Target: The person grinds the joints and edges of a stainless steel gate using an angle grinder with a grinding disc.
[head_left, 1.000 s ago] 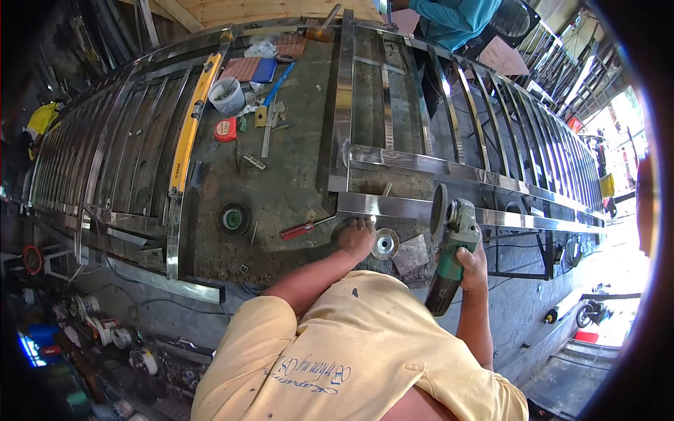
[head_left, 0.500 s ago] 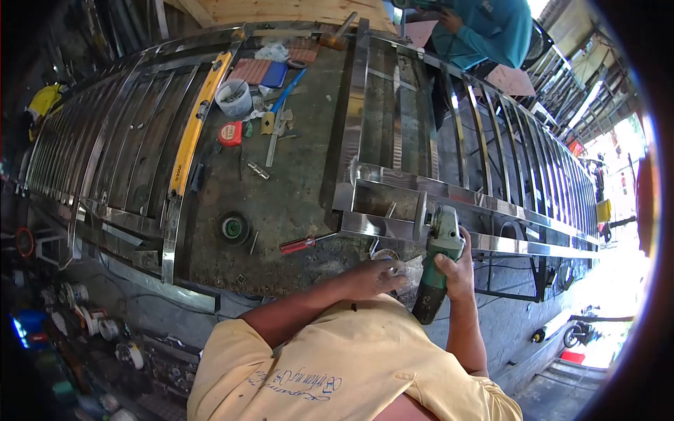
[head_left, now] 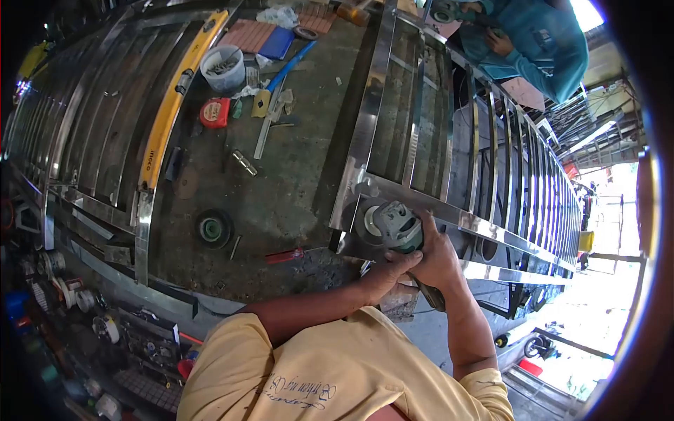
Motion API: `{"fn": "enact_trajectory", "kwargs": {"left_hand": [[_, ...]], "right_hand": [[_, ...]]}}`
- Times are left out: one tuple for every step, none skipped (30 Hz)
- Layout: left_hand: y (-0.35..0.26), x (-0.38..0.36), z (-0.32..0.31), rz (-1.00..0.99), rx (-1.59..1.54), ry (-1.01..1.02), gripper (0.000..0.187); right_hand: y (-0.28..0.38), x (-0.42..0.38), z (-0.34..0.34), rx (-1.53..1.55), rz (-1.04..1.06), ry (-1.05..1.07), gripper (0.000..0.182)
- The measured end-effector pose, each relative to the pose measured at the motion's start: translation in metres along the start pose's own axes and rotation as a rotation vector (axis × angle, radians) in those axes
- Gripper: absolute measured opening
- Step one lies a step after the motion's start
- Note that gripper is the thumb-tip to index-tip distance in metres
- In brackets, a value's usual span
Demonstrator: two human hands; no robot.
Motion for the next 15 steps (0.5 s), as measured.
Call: {"fn": "enact_trajectory", "kwargs": {"left_hand": [[-0.005, 0.003, 0.001, -0.005, 0.0, -0.005, 0.06], [-0.01, 0.006, 0.002, -0.01, 0.001, -0.01, 0.06], [-0.015, 0.009, 0.002, -0.014, 0.002, -0.013, 0.06], [-0.016, 0.012, 0.004, -0.017, -0.029, -0.007, 0.059], [-0.016, 0.016, 0.007, -0.019, -0.06, -0.001, 0.058], [-0.017, 0.018, 0.008, -0.022, -0.09, 0.005, 0.057], [-0.017, 0.02, 0.01, -0.026, -0.092, 0.001, 0.053], [-0.017, 0.021, 0.012, -0.031, -0.094, -0.003, 0.051], [-0.019, 0.022, 0.014, -0.035, -0.096, -0.008, 0.048], [-0.019, 0.023, 0.016, -0.021, -0.098, -0.017, 0.047], [-0.019, 0.024, 0.018, -0.007, -0.099, -0.027, 0.047], [-0.022, 0.024, 0.017, 0.007, -0.099, -0.037, 0.047], [-0.027, 0.025, 0.015, -0.016, -0.108, -0.046, 0.047], [-0.033, 0.025, 0.014, -0.04, -0.114, -0.055, 0.047], [-0.039, 0.028, 0.014, -0.063, -0.12, -0.064, 0.047]], "right_hand": [[0.003, 0.007, 0.0, -0.027, -0.009, 0.012, 0.096], [0.007, 0.014, 0.001, -0.054, -0.017, 0.023, 0.096], [0.009, 0.021, 0.001, -0.082, -0.026, 0.033, 0.096], [0.011, 0.027, 0.001, -0.089, -0.021, 0.049, 0.096], [0.012, 0.033, 0.0, -0.096, -0.016, 0.064, 0.095], [0.014, 0.037, 0.0, -0.102, -0.01, 0.079, 0.094], [0.015, 0.042, 0.0, -0.131, -0.043, 0.101, 0.093], [0.017, 0.045, -0.001, -0.16, -0.076, 0.123, 0.092], [0.017, 0.049, -0.002, -0.19, -0.109, 0.146, 0.091], [0.019, 0.051, -0.003, -0.183, -0.101, 0.154, 0.091], [0.021, 0.054, -0.004, -0.176, -0.093, 0.162, 0.091], [0.022, 0.057, -0.005, -0.167, -0.083, 0.17, 0.091], [0.023, 0.061, -0.006, -0.15, -0.054, 0.176, 0.091], [0.023, 0.065, -0.006, -0.131, -0.025, 0.18, 0.092], [0.024, 0.068, -0.006, -0.111, 0.003, 0.184, 0.093]]}}
Point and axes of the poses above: each hand's wrist, its own x-axis towards the middle knuckle, its own z-axis out of the back of the hand, y = z × x, the point moved 6 cm from there along x, towards the middle knuckle, and after that the axes turned 13 degrees about -z, right-handed, at the moved point
